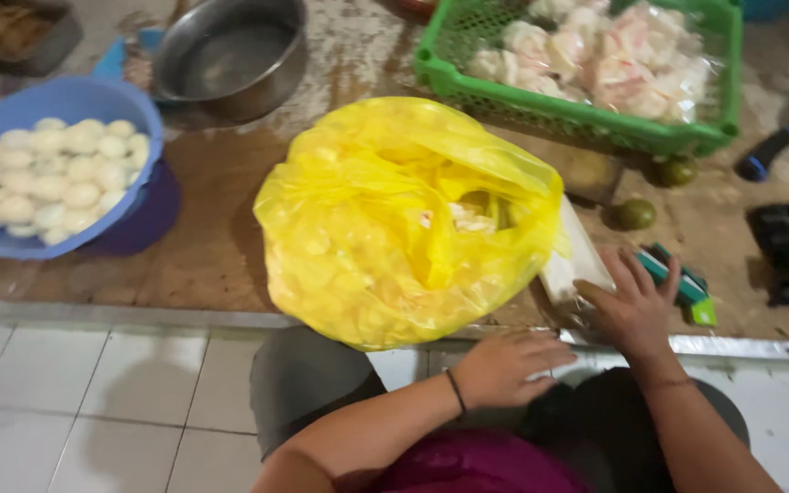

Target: The person places white round food items into small clear plastic bags and seals them using a handheld green heat sealer. The sealed bags are placed into a yellow plastic bag on the table.

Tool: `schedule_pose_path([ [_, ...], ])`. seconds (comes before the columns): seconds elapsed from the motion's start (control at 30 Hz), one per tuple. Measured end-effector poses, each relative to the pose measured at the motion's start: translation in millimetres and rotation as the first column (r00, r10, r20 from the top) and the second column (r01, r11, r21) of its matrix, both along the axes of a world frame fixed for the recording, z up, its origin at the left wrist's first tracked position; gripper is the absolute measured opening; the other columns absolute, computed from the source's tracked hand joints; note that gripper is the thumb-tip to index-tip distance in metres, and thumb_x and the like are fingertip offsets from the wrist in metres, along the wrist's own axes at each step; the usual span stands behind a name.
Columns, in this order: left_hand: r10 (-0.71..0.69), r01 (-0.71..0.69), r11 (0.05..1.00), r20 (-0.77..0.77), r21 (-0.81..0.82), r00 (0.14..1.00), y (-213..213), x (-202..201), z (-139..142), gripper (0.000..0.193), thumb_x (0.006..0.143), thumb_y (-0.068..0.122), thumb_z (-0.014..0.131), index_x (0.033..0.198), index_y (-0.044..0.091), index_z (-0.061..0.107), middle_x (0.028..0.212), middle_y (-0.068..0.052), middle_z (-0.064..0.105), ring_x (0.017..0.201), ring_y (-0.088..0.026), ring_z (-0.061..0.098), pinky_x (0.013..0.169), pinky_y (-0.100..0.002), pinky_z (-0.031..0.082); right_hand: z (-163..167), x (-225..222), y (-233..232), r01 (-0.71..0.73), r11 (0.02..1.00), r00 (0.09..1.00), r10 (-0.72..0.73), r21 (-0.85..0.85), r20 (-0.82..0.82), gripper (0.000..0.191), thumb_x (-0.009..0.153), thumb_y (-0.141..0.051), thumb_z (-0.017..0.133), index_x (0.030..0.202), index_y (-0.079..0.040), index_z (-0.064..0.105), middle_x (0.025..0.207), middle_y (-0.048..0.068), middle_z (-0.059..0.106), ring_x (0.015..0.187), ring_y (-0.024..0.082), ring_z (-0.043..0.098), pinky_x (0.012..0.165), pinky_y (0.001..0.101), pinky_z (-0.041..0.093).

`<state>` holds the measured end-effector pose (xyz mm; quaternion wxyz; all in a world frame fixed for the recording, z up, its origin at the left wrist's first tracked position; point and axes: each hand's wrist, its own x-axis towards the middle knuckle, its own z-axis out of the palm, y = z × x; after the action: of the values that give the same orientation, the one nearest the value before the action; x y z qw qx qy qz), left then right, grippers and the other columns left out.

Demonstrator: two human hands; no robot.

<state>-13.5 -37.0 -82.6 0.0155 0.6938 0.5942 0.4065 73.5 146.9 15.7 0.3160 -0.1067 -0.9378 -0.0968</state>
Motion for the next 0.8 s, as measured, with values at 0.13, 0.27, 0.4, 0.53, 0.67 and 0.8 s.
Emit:
schedule_pose_path([
  [0.13,-0.001,-0.021,0.993,-0.186,-0.118,0.983,23.6,8.4,-16.9,0.065,0.092,0.039,0.068,0.153,0.026,0.048,0.160,-0.003,0.050,0.152,-0.025,0.046,0.127,-0.050,0.037,-8.7,0.8,2.6,0.024,1.000,0.997,-0.023,-0.014,0.072,0.018,0.078,-0.022,0.075,0.094,-0.031,0.077,0.148,0.000,0.061,0.143,0.027,0.054,0.127,0.0707,0.016],
  [0.27,0.028,-0.109,0.960,-0.298,-0.257,0.954,44.5,8.2,-21.7,0.087,0.085,0.054,0.067,0.159,0.027,0.032,0.167,-0.005,0.038,0.156,-0.025,0.035,0.125,-0.060,0.025,-13.3,-1.2,5.6,0.024,0.999,0.990,-0.027,0.024,0.138,0.015,0.081,-0.021,0.075,0.095,-0.027,0.077,0.153,-0.008,0.060,0.146,0.020,0.054,0.134,0.0690,0.015],
  [0.4,0.056,-0.203,0.937,-0.454,-0.284,0.889,50.1,4.7,-21.4,0.097,0.083,0.064,0.065,0.161,0.024,0.024,0.168,-0.005,0.033,0.158,-0.022,0.030,0.128,-0.059,0.018,-15.1,1.4,7.5,0.030,0.999,0.987,-0.036,0.041,0.159,0.005,0.085,-0.023,0.076,0.089,-0.024,0.074,0.150,-0.011,0.061,0.145,0.019,0.055,0.134,0.0699,0.015],
  [0.53,0.127,-0.288,0.916,-0.480,-0.278,0.868,45.9,7.4,-20.0,0.102,0.084,0.066,0.065,0.166,0.020,0.024,0.170,-0.008,0.032,0.158,-0.023,0.030,0.130,-0.055,0.019,-12.6,3.3,3.4,-0.017,1.000,0.995,0.016,0.014,0.095,0.006,0.087,-0.025,0.075,0.093,-0.023,0.076,0.146,-0.009,0.062,0.141,0.022,0.056,0.130,0.0723,0.015],
  [0.67,0.131,-0.283,0.929,-0.500,-0.240,0.856,45.9,4.3,-13.8,0.103,0.081,0.068,0.066,0.162,0.016,0.029,0.168,-0.010,0.033,0.157,-0.025,0.031,0.128,-0.054,0.019,-6.1,2.8,-2.2,-0.011,0.994,0.999,0.006,0.112,0.039,0.003,0.095,-0.022,0.075,0.093,-0.022,0.077,0.143,-0.008,0.064,0.138,0.021,0.057,0.129,0.0706,0.017],
  [0.8,0.119,-0.274,0.930,-0.508,-0.244,0.853,44.7,2.3,-9.3,0.105,0.082,0.069,0.066,0.162,0.010,0.031,0.167,-0.013,0.035,0.154,-0.028,0.030,0.126,-0.055,0.020,2.8,2.3,-6.0,-0.081,0.993,0.997,0.080,0.091,0.015,0.004,0.090,-0.020,0.074,0.089,-0.023,0.076,0.141,-0.005,0.064,0.135,0.024,0.057,0.125,0.0703,0.018],
])
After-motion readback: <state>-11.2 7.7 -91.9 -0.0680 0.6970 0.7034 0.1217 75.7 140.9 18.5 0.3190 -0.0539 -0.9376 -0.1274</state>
